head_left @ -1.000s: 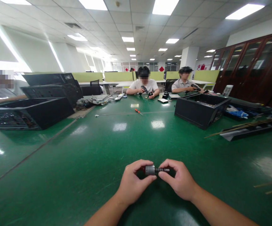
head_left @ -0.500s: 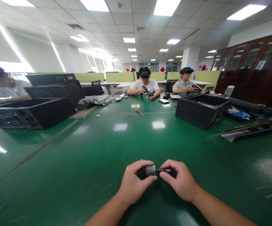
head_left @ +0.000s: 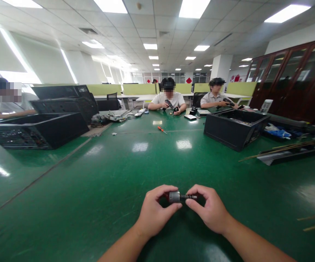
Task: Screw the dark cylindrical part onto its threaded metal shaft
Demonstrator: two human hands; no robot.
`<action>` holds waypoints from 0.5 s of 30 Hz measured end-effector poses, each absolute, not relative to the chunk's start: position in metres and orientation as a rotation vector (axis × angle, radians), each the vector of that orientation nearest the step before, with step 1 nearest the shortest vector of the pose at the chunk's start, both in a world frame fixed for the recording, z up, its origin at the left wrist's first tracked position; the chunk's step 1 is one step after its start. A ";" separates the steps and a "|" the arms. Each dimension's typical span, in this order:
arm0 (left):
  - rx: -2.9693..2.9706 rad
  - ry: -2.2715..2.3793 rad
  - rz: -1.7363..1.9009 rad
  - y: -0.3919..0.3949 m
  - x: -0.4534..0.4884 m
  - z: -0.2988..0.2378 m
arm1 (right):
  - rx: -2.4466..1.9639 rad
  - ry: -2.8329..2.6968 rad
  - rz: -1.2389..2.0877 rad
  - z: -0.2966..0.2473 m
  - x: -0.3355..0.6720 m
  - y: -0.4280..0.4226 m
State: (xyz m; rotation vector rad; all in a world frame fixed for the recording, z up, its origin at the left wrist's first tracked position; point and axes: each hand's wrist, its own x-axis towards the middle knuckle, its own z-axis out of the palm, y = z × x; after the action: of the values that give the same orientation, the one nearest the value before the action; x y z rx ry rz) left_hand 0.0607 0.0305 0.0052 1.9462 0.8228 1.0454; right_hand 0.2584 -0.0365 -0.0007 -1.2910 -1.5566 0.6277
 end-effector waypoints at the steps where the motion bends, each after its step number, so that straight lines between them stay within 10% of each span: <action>1: 1.946 0.824 1.044 0.031 0.061 0.005 | -1.290 -1.556 0.629 0.000 0.258 -0.037; 15: 1.942 0.843 1.039 0.029 0.062 0.007 | -1.287 -1.543 0.636 0.002 0.259 -0.037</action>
State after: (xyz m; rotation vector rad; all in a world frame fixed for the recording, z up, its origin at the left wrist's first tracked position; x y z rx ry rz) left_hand 0.0619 0.0295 0.0074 1.9420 0.8433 1.0391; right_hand 0.2586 -0.0371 0.0020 -1.2868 -1.5434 0.6361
